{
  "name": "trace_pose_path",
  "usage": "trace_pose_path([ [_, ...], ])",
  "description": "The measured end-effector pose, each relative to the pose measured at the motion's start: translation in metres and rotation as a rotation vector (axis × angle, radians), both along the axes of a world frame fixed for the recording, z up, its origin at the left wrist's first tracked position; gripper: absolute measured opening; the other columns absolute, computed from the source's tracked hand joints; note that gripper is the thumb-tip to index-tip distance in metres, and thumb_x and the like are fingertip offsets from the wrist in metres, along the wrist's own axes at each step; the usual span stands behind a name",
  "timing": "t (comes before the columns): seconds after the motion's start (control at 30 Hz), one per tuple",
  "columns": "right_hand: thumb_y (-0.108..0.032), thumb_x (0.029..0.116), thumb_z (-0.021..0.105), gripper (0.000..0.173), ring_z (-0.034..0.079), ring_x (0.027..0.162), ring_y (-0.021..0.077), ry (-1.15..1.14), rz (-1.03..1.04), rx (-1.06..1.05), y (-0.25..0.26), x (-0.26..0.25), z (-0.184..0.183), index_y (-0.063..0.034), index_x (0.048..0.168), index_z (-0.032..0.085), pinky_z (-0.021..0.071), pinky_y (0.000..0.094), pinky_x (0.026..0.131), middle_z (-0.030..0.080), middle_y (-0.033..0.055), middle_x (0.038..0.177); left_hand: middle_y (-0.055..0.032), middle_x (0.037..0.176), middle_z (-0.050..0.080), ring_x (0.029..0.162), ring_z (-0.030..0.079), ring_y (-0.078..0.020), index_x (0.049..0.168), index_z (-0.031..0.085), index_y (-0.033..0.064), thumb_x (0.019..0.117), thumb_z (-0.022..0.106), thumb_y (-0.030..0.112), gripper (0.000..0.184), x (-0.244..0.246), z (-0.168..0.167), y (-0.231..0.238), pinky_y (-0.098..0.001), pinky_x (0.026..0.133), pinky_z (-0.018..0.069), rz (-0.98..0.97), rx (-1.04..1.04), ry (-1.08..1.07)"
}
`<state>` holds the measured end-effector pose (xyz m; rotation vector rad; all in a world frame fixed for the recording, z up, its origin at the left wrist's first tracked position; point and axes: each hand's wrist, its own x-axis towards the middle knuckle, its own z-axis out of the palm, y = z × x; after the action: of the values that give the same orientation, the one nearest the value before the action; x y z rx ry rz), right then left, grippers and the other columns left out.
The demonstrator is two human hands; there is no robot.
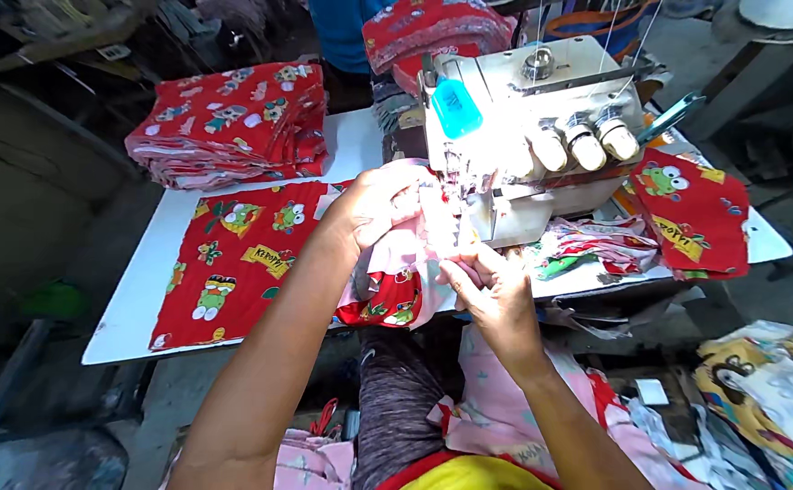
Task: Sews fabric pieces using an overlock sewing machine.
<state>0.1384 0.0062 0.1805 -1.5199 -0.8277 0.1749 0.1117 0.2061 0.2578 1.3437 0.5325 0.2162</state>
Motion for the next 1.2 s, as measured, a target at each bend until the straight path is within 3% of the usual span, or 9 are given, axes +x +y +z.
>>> trace_pose_path([
  [0.07, -0.014, 0.0967, 0.070, 0.011, 0.065, 0.057, 0.0048, 0.059, 0.011, 0.000, -0.002, 0.003, -0.001, -0.0094, 0.106, 0.072, 0.0543, 0.0201, 0.053, 0.073, -0.0031, 0.078, 0.0001, 0.090, 0.065, 0.077, 0.068, -0.0064, 0.123, 0.056, 0.0098, 0.1089, 0.046, 0.013, 0.018, -0.007, 0.001, 0.000, -0.0212, 0.075, 0.0594, -0.001, -0.098, -0.036],
  [0.17, -0.009, 0.0958, 0.070, 0.011, 0.069, 0.062, 0.0067, 0.080, 0.022, 0.023, 0.000, 0.007, 0.005, -0.0064, 0.106, 0.071, 0.0592, 0.0215, 0.057, 0.075, -0.0005, 0.081, 0.0000, 0.097, 0.068, 0.090, 0.071, -0.0112, 0.131, 0.051, 0.0123, 0.1098, 0.044, 0.015, 0.022, -0.017, 0.009, -0.008, -0.0275, 0.085, 0.0596, 0.022, -0.099, -0.049],
  [0.3, -0.016, 0.0943, 0.072, 0.011, 0.067, 0.080, 0.0028, -0.102, -0.063, -0.003, 0.011, 0.014, 0.022, -0.0093, 0.104, 0.073, 0.0565, 0.0200, 0.070, 0.072, -0.0010, 0.091, 0.0004, 0.101, 0.073, 0.094, 0.073, -0.0129, 0.122, 0.058, 0.0143, 0.1086, 0.049, 0.016, 0.017, -0.029, 0.022, -0.023, -0.0307, 0.089, 0.0605, 0.102, -0.077, -0.128],
  [0.43, -0.018, 0.0940, 0.070, 0.017, 0.065, 0.102, 0.0109, -0.246, -0.045, 0.095, 0.028, 0.026, 0.043, -0.0077, 0.108, 0.074, 0.0541, 0.0271, 0.085, 0.068, 0.0057, 0.109, 0.0044, 0.095, 0.073, 0.085, 0.072, -0.0056, 0.113, 0.064, 0.0160, 0.1060, 0.049, 0.006, 0.019, -0.048, 0.041, -0.039, -0.0230, 0.083, 0.0602, 0.122, 0.168, -0.288],
  [0.6, -0.025, 0.0940, 0.073, 0.021, 0.064, 0.084, 0.0010, -0.142, 0.057, 0.192, 0.039, 0.030, 0.056, -0.0080, 0.106, 0.071, 0.0533, 0.0177, 0.072, 0.069, 0.0000, 0.095, 0.0034, 0.102, 0.074, 0.091, 0.072, -0.0064, 0.119, 0.067, 0.0130, 0.1037, 0.053, 0.004, 0.022, -0.061, 0.047, -0.050, -0.0232, 0.088, 0.0591, 0.141, 0.361, -0.420],
  [0.7, -0.014, 0.0975, 0.069, 0.012, 0.071, 0.090, 0.0045, -0.098, 0.164, 0.287, 0.036, 0.029, 0.055, -0.0042, 0.105, 0.071, 0.0592, 0.0206, 0.080, 0.074, 0.0020, 0.096, 0.0014, 0.109, 0.073, 0.092, 0.072, -0.0074, 0.124, 0.063, 0.0132, 0.1084, 0.044, 0.007, 0.026, -0.047, 0.039, -0.043, -0.0237, 0.085, 0.0598, 0.184, 0.232, -0.374],
  [0.83, -0.013, 0.1002, 0.065, 0.010, 0.070, 0.078, 0.0058, -0.022, 0.199, 0.279, 0.025, 0.025, 0.051, -0.0050, 0.104, 0.069, 0.0573, 0.0195, 0.065, 0.073, 0.0022, 0.090, 0.0022, 0.108, 0.070, 0.096, 0.070, -0.0093, 0.142, 0.053, 0.0166, 0.1114, 0.036, 0.012, 0.035, -0.026, 0.014, -0.024, -0.0289, 0.090, 0.0576, 0.238, 0.012, -0.331],
  [0.97, -0.011, 0.0984, 0.067, 0.010, 0.070, 0.081, 0.0039, -0.005, 0.184, 0.261, 0.025, 0.032, 0.043, -0.0042, 0.105, 0.069, 0.0589, 0.0188, 0.073, 0.074, 0.0007, 0.090, 0.0026, 0.112, 0.072, 0.098, 0.070, -0.0078, 0.131, 0.062, 0.0166, 0.1091, 0.045, 0.011, 0.028, -0.022, 0.005, -0.023, -0.0241, 0.088, 0.0581, 0.256, -0.100, -0.404],
  [1.2, -0.012, 0.0988, 0.067, 0.012, 0.069, 0.078, 0.0056, -0.064, 0.142, 0.209, 0.028, 0.038, 0.035, -0.0047, 0.108, 0.069, 0.0579, 0.0197, 0.067, 0.072, 0.0032, 0.093, 0.0030, 0.110, 0.075, 0.097, 0.073, -0.0080, 0.119, 0.066, 0.0149, 0.1070, 0.047, 0.005, 0.025, -0.035, 0.028, -0.030, -0.0232, 0.087, 0.0600, 0.273, 0.078, -0.413],
])
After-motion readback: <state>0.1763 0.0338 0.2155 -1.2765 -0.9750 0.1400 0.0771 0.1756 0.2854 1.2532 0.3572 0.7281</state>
